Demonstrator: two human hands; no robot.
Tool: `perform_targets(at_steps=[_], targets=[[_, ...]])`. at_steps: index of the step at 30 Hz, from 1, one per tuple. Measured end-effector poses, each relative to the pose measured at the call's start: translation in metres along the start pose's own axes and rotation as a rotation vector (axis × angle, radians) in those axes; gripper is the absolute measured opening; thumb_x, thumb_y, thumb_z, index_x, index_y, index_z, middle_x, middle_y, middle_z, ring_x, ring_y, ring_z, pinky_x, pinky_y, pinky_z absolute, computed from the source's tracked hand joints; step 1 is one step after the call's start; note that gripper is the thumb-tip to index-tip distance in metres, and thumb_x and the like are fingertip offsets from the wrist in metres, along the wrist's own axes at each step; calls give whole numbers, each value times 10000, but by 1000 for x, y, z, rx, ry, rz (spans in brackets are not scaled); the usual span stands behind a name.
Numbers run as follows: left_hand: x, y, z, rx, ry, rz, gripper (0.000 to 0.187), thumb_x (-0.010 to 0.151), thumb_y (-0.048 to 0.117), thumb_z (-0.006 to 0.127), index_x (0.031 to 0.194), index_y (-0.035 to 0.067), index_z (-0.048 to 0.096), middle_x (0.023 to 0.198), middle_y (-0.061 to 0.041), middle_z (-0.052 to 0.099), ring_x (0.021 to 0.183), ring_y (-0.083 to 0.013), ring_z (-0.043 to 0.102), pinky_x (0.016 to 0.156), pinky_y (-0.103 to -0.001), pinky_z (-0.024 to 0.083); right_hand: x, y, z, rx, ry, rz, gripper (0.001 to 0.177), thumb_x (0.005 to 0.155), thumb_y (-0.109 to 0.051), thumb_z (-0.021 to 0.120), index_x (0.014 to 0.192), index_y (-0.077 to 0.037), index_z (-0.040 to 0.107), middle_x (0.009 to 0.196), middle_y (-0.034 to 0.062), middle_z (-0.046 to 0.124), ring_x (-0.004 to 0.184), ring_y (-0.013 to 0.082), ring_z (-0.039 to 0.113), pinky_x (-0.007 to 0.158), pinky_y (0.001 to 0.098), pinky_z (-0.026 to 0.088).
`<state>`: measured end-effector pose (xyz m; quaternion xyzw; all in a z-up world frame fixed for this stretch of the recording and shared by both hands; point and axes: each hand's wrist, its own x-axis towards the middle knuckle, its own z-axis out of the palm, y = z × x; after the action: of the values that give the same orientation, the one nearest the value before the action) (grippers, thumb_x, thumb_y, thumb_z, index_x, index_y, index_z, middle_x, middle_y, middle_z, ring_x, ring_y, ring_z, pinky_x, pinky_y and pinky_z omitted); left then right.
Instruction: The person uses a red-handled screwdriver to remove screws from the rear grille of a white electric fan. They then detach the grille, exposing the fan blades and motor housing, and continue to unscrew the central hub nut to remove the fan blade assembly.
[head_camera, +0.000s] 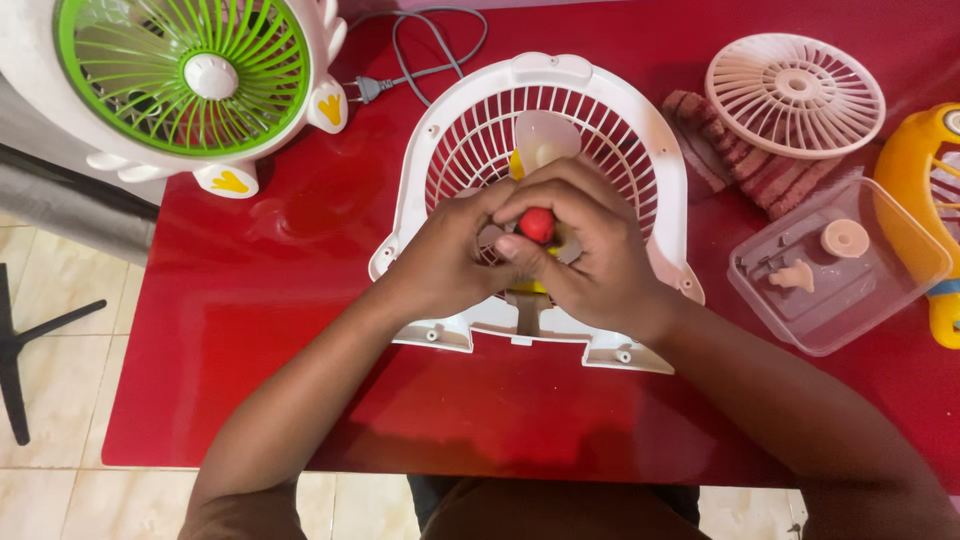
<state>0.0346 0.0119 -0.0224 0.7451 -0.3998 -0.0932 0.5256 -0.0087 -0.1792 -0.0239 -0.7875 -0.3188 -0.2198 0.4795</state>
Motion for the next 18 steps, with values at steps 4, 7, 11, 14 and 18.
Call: perform_targets(at_steps=[4, 7, 11, 14, 18], targets=[[-1, -3, -2, -66, -17, 17, 521, 881, -54, 738, 1373, 41, 593, 1163, -113, 695, 1102, -193, 703, 971, -358, 579, -1, 2, -2, -84, -11, -31, 205, 986, -156, 767, 1141, -54, 679, 1119, 75, 514, 1037, 193, 533, 902, 314, 488], [1, -2, 0, 19, 12, -126, 542, 849, -21, 765, 1361, 74, 615, 1072, -78, 727, 992, -171, 737, 871, -328, 605, 0, 7, 3, -32, -11, -20, 267, 974, -180, 770, 1155, -49, 624, 1161, 85, 439, 1087, 183, 521, 935, 309, 497], [3, -1, 3, 71, 58, -114, 578, 716, -6, 846, 1250, 64, 636, 1054, -68, 737, 986, -174, 745, 862, -327, 611, -3, 12, 2, 60, -33, 58, 364, 900, -169, 831, 1152, -56, 594, 1179, 80, 427, 1088, 156, 541, 903, 299, 525], [1, 1, 1, 83, 40, -15, 560, 727, 1, 878, 1231, 40, 637, 1088, -80, 732, 1022, -190, 741, 907, -342, 607, -5, 14, -1, 15, -14, 34, 391, 860, -130, 895, 1123, -80, 611, 1179, 48, 467, 1093, 147, 562, 910, 310, 527], [-1, 4, -2, -184, -81, 89, 597, 865, -10, 811, 1401, 26, 551, 1242, -109, 678, 1193, -243, 710, 1124, -386, 579, -3, 15, -4, 174, -16, 96, 376, 898, -90, 887, 1154, -91, 611, 1176, 48, 456, 1094, 130, 555, 923, 295, 553]])
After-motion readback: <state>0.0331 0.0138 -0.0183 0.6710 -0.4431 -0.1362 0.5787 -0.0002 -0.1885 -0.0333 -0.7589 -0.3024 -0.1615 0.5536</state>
